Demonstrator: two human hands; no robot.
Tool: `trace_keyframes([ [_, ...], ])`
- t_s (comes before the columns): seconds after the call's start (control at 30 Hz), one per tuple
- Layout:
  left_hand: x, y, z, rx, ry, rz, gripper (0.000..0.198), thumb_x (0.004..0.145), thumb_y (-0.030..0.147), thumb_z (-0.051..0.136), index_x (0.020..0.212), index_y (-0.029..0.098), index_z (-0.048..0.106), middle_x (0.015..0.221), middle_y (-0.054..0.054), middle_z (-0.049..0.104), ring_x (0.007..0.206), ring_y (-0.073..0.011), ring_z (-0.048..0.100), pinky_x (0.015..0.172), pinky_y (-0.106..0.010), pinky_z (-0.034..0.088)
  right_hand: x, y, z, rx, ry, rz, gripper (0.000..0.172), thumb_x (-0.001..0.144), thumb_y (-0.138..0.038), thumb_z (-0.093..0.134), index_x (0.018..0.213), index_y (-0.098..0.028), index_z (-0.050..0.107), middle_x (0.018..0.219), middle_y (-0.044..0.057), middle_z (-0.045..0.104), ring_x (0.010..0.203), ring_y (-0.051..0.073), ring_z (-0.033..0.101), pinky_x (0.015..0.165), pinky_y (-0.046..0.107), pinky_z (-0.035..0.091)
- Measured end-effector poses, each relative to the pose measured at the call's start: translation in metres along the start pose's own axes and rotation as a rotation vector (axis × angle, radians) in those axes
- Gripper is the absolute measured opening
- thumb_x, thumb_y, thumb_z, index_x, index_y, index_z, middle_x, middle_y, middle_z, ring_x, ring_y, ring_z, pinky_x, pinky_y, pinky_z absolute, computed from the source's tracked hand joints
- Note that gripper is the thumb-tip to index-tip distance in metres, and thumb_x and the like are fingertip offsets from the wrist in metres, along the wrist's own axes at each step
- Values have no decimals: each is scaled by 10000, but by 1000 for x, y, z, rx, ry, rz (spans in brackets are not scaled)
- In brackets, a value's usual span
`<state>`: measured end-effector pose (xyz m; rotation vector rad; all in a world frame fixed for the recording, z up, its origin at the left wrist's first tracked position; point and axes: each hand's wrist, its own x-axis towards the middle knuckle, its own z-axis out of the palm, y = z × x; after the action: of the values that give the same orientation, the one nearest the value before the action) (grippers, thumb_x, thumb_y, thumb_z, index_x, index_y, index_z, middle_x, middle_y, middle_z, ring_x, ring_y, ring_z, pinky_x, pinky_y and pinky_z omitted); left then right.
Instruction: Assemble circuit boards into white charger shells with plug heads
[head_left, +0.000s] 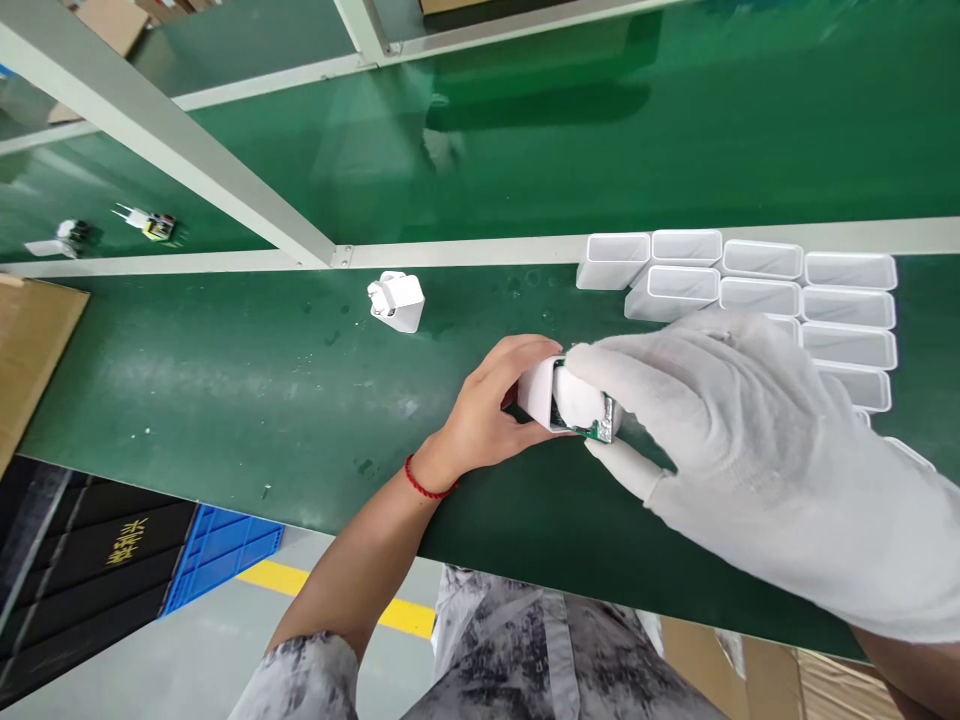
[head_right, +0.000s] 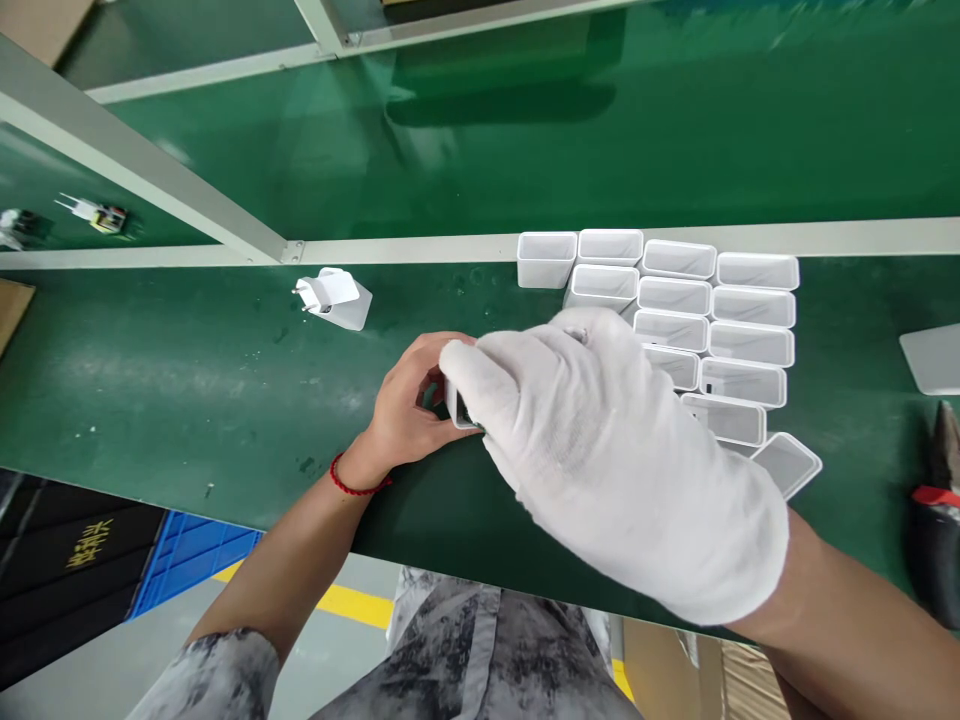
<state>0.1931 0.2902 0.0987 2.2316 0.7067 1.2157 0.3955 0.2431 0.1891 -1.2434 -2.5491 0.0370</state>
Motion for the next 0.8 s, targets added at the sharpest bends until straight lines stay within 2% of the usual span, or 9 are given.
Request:
trace_keyframes([
  [0.13,-1,0,1,-32,10,-10,615,781,512,769,1242,177,538,1146,-137,660,1064,-234,648,845,-328,556,0,-2,-2,-92,58,-49,371,844,-42,533,1192,-152,598,990,83,661,882,272,592,883,442,412],
  [0.43,-4,-3,1,-73,-20,-53,674,758,496,795,1294,200,515,1189,-140,632,1097,-254,631,921,-379,541,0,-6,-6,-98,95,-64,304,849,-48,532,1125,-139,619,959,85,662,903,274,598,837,419,421],
  [0.8,-5,-2,1,-40,-23,-82,666,753,496,801,1279,205,512,1182,-129,636,1089,-245,631,928,-374,534,2,-6,-3,-136,88,-57,337,826,-18,504,1126,-113,621,891,80,635,769,242,571,790,407,422],
])
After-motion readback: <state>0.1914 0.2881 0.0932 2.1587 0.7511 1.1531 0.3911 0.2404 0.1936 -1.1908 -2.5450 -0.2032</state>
